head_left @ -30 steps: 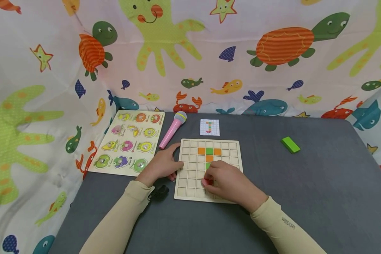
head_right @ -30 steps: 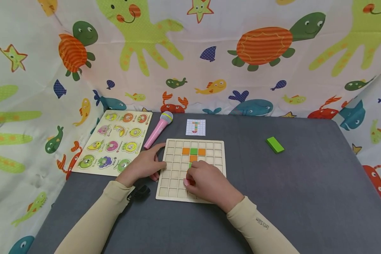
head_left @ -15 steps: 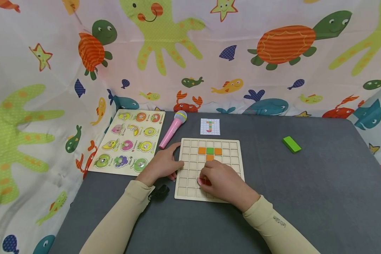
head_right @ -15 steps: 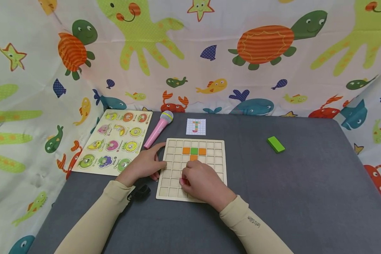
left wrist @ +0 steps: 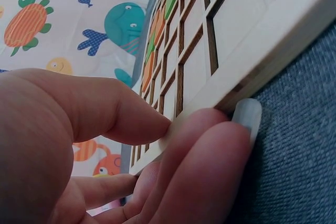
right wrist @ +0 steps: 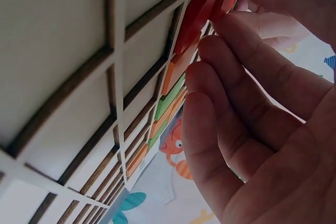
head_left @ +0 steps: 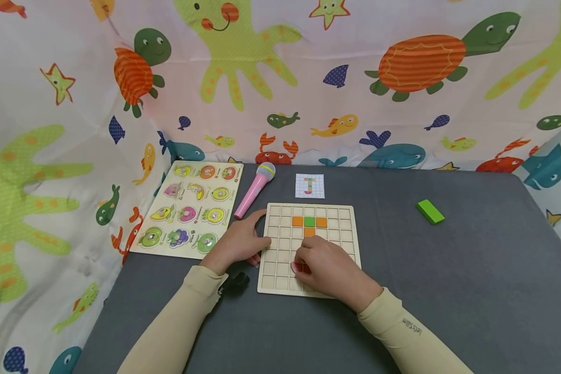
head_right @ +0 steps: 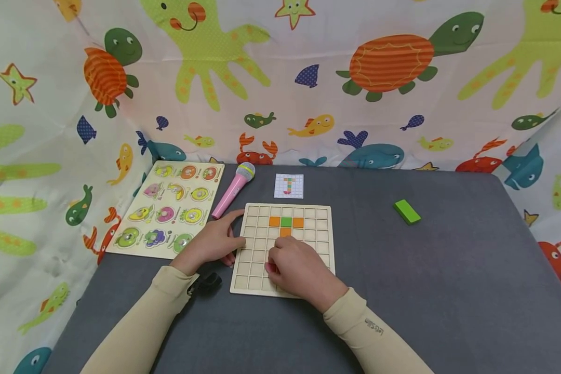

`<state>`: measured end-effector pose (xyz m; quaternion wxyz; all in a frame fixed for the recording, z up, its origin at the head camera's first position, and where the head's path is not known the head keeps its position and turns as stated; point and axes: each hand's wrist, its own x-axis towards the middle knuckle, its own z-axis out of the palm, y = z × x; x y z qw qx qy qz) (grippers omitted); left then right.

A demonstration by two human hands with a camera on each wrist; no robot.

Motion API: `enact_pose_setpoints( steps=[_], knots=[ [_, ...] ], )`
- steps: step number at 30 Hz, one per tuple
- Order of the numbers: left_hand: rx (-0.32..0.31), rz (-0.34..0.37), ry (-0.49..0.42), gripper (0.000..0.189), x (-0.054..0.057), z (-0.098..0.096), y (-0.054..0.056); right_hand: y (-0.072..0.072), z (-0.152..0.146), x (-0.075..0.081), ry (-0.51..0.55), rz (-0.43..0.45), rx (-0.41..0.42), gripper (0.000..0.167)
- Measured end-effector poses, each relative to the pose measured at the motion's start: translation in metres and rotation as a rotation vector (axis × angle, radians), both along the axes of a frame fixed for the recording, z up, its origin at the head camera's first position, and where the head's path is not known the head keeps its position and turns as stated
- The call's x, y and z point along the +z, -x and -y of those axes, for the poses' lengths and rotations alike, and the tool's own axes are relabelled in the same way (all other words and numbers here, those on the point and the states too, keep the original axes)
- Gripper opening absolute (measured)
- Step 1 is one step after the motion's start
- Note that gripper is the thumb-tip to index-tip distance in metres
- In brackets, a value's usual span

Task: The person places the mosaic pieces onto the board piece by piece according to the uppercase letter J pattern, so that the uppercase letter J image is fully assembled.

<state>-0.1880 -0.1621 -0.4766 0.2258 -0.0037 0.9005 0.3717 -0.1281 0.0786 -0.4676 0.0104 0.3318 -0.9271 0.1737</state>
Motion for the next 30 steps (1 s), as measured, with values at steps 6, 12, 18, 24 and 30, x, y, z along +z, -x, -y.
enact_pose_setpoints(
  steps=[6,12,18,24,30],
  knots=[
    [-0.011,-0.005,0.009,0.081,0.0,-0.001,0.001,-0.001,-0.001,0.001,-0.012,0.001,-0.005,0.013],
    [-0.009,-0.001,0.013,0.081,0.001,-0.001,0.001,-0.001,-0.001,0.001,-0.01,0.001,0.003,0.013],
    [-0.008,0.004,0.006,0.082,0.001,0.0,0.001,-0.001,0.0,0.002,-0.005,-0.004,-0.006,0.014],
    [-0.008,0.003,0.006,0.081,0.001,0.002,0.002,-0.001,0.0,0.003,-0.009,-0.004,-0.01,0.015],
    [-0.012,-0.002,-0.003,0.08,0.001,0.002,0.003,0.001,-0.012,0.004,-0.007,0.002,-0.064,0.023]
  ],
)
